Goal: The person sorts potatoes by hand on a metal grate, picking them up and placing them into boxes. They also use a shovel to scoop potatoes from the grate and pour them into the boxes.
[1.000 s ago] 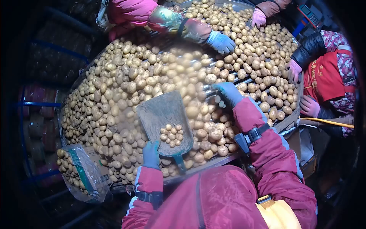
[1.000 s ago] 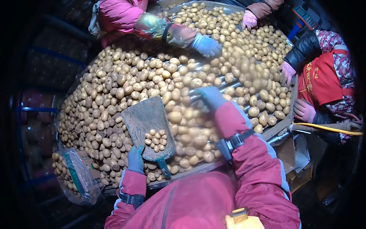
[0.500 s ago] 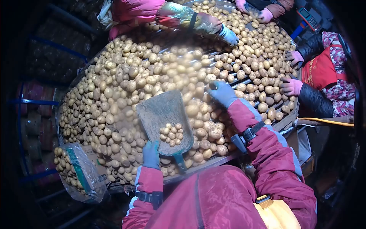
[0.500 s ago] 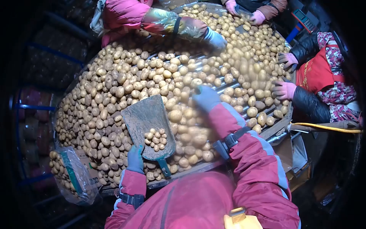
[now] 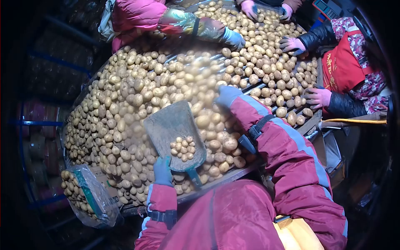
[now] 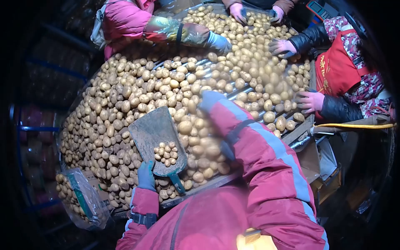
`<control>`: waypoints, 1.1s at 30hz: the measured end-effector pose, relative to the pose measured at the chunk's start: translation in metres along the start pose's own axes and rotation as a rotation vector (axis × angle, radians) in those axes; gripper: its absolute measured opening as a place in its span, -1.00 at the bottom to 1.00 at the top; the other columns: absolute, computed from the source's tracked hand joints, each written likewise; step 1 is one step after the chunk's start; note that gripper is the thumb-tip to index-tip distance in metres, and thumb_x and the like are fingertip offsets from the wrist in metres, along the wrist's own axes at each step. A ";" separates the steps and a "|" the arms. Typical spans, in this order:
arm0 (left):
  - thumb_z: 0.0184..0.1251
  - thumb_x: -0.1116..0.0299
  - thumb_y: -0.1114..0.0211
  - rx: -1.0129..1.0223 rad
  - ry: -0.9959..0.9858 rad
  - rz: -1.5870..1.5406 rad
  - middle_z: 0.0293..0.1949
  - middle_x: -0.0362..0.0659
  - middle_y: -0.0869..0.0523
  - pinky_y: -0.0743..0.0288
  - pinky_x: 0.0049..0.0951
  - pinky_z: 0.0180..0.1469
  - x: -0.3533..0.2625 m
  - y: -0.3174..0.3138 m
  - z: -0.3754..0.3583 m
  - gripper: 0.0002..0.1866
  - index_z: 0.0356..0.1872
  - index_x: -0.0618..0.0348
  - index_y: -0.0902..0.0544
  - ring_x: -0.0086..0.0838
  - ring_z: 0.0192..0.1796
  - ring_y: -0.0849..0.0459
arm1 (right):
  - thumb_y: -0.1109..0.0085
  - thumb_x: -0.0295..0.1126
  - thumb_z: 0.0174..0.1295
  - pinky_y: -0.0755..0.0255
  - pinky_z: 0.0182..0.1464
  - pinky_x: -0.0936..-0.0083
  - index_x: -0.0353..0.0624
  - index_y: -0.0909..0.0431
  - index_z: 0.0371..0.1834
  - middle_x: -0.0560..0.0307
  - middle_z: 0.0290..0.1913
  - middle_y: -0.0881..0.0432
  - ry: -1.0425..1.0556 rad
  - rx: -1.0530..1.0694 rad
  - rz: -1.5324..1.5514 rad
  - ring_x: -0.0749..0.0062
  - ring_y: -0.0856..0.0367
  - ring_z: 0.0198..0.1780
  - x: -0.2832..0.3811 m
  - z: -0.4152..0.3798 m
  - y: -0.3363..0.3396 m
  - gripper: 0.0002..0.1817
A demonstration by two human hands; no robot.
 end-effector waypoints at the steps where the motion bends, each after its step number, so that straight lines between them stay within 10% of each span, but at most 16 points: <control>1: 0.43 0.34 -0.25 -0.003 -0.006 -0.015 0.01 -0.12 -0.70 -0.47 -0.42 0.07 0.001 0.000 0.002 -0.67 0.06 0.41 -0.62 -0.46 -0.02 -0.60 | -0.17 0.01 0.22 -0.48 0.21 0.19 -0.09 -0.62 0.11 -0.18 0.06 -0.69 0.007 -0.005 0.001 -0.06 -0.64 0.15 -0.001 0.001 -0.002 -0.49; 5: 0.41 0.36 -0.24 -0.048 -0.005 -0.058 -0.06 -0.08 -0.71 -0.49 -0.42 0.00 -0.006 -0.003 -0.003 -0.67 0.03 0.46 -0.60 -0.45 -0.09 -0.62 | -0.22 0.01 0.23 -0.54 0.10 0.27 -0.16 -0.65 0.08 -0.11 0.02 -0.71 0.183 0.105 0.170 0.07 -0.69 0.05 -0.005 0.007 -0.009 -0.49; 11: 0.40 0.38 -0.25 -0.041 -0.016 0.000 -0.10 -0.07 -0.71 -0.50 -0.41 -0.05 -0.003 0.002 0.001 -0.68 0.02 0.46 -0.60 -0.45 -0.13 -0.62 | -0.30 -0.08 0.25 -0.52 -0.28 0.49 -0.20 -0.67 0.01 0.19 -0.21 -0.67 0.048 0.360 1.224 0.50 -0.60 -0.30 -0.025 -0.045 0.008 -0.56; 16: 0.43 0.37 -0.24 -0.040 0.000 -0.038 -0.10 -0.09 -0.71 -0.51 -0.40 -0.05 -0.001 0.000 0.003 -0.68 0.02 0.45 -0.60 -0.46 -0.13 -0.62 | -0.12 0.01 0.44 -0.71 -0.24 0.34 -0.19 -0.57 0.13 -0.01 -0.11 -0.72 -0.110 0.568 1.972 0.27 -0.72 -0.13 -0.005 -0.103 0.018 -0.51; 26: 0.47 0.33 -0.20 0.062 -0.027 0.004 -0.01 -0.07 -0.69 -0.51 -0.40 0.03 0.002 -0.002 0.010 -0.62 0.13 0.45 -0.57 -0.45 -0.05 -0.62 | -0.12 -0.19 0.46 0.08 -0.70 0.77 -0.18 -0.55 -0.09 0.48 -0.67 -0.23 -0.132 0.546 1.826 0.77 -0.11 -0.69 -0.003 -0.129 -0.016 -0.74; 33: 0.44 0.32 -0.25 0.045 -0.059 0.041 -0.04 -0.06 -0.70 -0.55 -0.36 0.00 0.000 0.001 0.011 -0.64 0.07 0.43 -0.59 -0.42 -0.08 -0.64 | -0.13 -0.31 0.42 -0.05 -0.75 0.73 -0.30 -0.59 -0.15 0.32 -0.64 -0.38 -0.235 0.354 1.762 0.67 -0.41 -0.60 -0.020 -0.167 -0.014 -0.76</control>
Point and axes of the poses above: each hand's wrist, its own z-axis towards the middle knuckle, its own y-axis out of the back of the hand, x = y × z, the point moved 10 cm from there along z, towards the middle knuckle
